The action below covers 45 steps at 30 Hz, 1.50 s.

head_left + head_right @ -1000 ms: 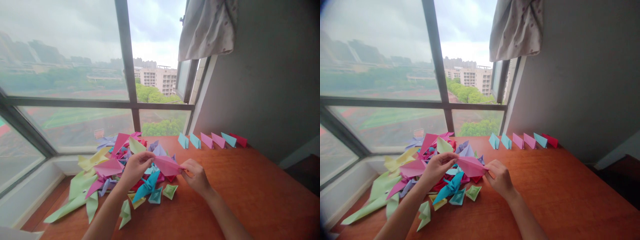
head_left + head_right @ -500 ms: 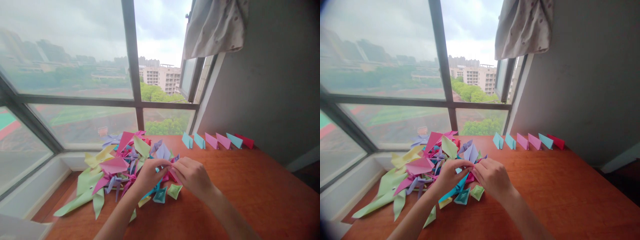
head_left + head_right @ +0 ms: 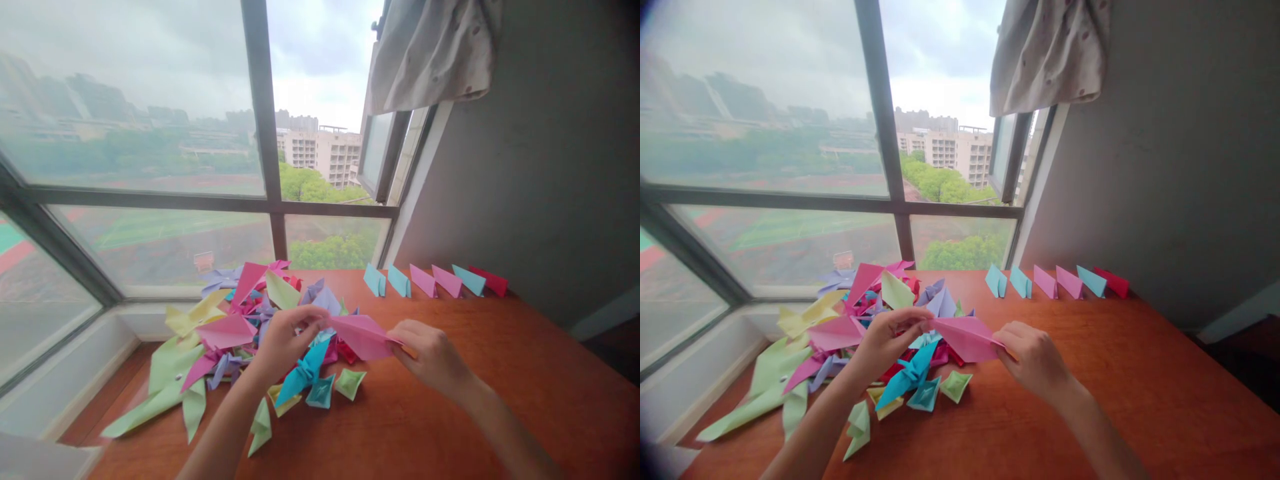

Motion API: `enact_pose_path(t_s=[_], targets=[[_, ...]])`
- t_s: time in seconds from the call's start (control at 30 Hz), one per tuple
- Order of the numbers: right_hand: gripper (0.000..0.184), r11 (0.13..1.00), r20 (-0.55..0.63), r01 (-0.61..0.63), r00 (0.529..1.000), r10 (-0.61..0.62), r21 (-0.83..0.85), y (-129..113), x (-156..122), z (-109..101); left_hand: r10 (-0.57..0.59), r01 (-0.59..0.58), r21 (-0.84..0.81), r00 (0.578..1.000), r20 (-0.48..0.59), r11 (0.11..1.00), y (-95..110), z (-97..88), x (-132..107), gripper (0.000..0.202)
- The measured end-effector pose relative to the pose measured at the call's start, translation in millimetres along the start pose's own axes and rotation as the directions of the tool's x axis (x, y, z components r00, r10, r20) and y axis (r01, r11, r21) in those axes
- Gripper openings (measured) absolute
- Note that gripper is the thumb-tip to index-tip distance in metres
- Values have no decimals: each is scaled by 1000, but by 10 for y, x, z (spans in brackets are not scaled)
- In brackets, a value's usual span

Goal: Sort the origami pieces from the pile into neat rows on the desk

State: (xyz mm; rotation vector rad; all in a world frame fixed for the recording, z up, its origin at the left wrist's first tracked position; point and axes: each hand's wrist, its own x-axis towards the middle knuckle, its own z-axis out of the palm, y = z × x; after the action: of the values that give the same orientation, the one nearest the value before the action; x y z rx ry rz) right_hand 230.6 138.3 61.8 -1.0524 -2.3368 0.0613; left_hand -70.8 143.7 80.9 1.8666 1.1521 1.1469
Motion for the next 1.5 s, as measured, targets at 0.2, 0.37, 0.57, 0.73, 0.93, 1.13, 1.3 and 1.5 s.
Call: enact_pose_path(t_s=[0.2, 0.37, 0.57, 0.73, 0.93, 1.13, 1.3, 1.5], targets=[[27, 866, -272, -491, 850, 452, -97, 624, 53, -64, -69, 60, -103, 994, -85, 993, 7, -10, 11, 27], [29, 599, -261, -720, 689, 676, -350, 948, 460, 110, -6, 5, -40, 1000, -24, 999, 60, 18, -10, 29], [33, 494, -163, -784, 581, 797, -377, 1068, 865, 414, 25, -25, -8, 1000, -13, 1000, 52, 36, -16, 31], [36, 474, -113, -795, 548, 829, -378, 1178, 911, 570, 43, -42, 16, 999, -11, 999, 86, 33, -20, 30], [37, 451, -69, -802, 515, 855, -391, 1241, 879, 684, 62, -61, 49, 998, -15, 997, 116, 36, -37, 33], [35, 480, -64, -797, 536, 842, -366, 1258, 808, 697, 72, -71, 64, 997, -12, 995, 103, 39, -28, 32], [36, 517, -129, -797, 574, 808, -311, 1205, 703, 490, 65, -65, 58, 998, -12, 996, 99, 30, -29, 31], [29, 599, -193, -768, 638, 746, -225, 897, 574, 357, 66, -71, 168, 997, 32, 983, 147, 66, -32, 32]])
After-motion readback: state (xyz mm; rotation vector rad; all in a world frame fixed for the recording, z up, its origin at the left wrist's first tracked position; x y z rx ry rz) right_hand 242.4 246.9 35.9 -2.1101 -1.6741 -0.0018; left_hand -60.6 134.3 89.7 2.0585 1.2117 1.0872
